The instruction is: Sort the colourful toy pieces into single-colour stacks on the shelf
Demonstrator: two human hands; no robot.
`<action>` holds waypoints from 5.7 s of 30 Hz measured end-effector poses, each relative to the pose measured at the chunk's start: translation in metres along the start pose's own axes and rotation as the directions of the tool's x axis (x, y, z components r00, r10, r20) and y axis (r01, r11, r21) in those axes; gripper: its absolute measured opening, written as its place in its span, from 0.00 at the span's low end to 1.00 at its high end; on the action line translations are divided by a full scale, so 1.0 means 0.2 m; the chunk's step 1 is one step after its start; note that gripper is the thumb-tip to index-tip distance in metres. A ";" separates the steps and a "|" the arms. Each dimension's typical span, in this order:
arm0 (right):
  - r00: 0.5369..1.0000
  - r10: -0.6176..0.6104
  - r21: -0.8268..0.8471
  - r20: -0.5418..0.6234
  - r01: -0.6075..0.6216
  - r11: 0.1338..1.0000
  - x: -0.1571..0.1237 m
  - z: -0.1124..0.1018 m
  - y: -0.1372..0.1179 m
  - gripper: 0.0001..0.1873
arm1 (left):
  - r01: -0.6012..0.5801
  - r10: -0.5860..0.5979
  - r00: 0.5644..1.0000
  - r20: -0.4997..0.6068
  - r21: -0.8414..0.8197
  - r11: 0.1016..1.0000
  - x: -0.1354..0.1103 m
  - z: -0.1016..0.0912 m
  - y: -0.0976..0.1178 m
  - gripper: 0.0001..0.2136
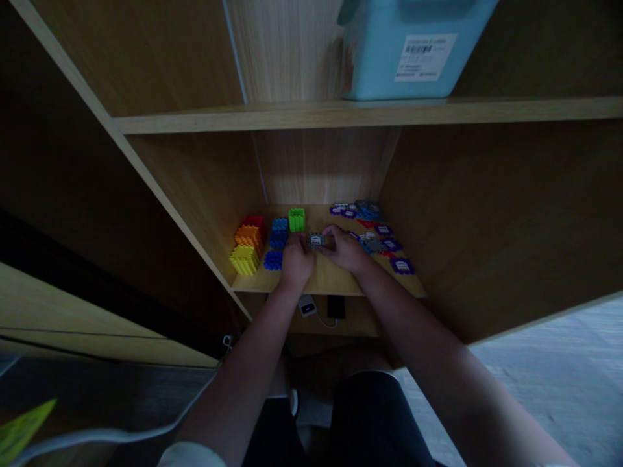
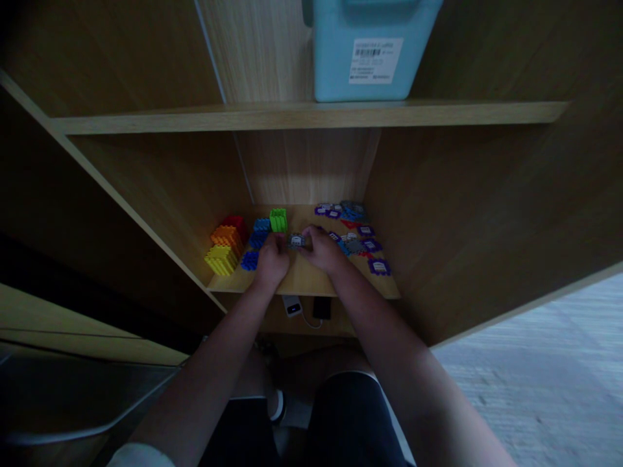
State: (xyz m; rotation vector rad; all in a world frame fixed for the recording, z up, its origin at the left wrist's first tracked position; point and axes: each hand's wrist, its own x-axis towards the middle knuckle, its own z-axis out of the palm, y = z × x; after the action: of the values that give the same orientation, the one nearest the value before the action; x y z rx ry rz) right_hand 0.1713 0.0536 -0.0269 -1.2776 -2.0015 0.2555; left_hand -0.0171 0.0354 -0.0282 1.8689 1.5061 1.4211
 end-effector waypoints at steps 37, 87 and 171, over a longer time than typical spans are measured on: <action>0.803 0.345 -0.398 -0.485 -0.554 0.731 -0.08 -0.09 -0.03 0.23 | -0.035 0.032 0.997 -0.073 -0.042 0.998 0.00 0.01 -0.03 0.06; 0.858 0.151 -0.177 -0.491 -0.267 0.947 -0.02 -0.16 -0.01 0.22 | -0.050 0.045 0.997 -0.068 -0.066 0.997 -0.01 0.00 0.00 0.04; 0.975 -0.089 -0.062 -0.205 0.078 0.995 0.00 -0.08 0.07 0.10 | -0.071 0.071 0.996 -0.063 0.001 0.997 -0.01 -0.02 0.02 0.07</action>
State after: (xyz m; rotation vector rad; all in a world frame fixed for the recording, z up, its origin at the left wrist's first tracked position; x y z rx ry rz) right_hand 0.1916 0.0571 -0.0222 -1.1978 -1.8876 0.0262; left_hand -0.0175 0.0317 -0.0243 1.9111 1.4802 1.5253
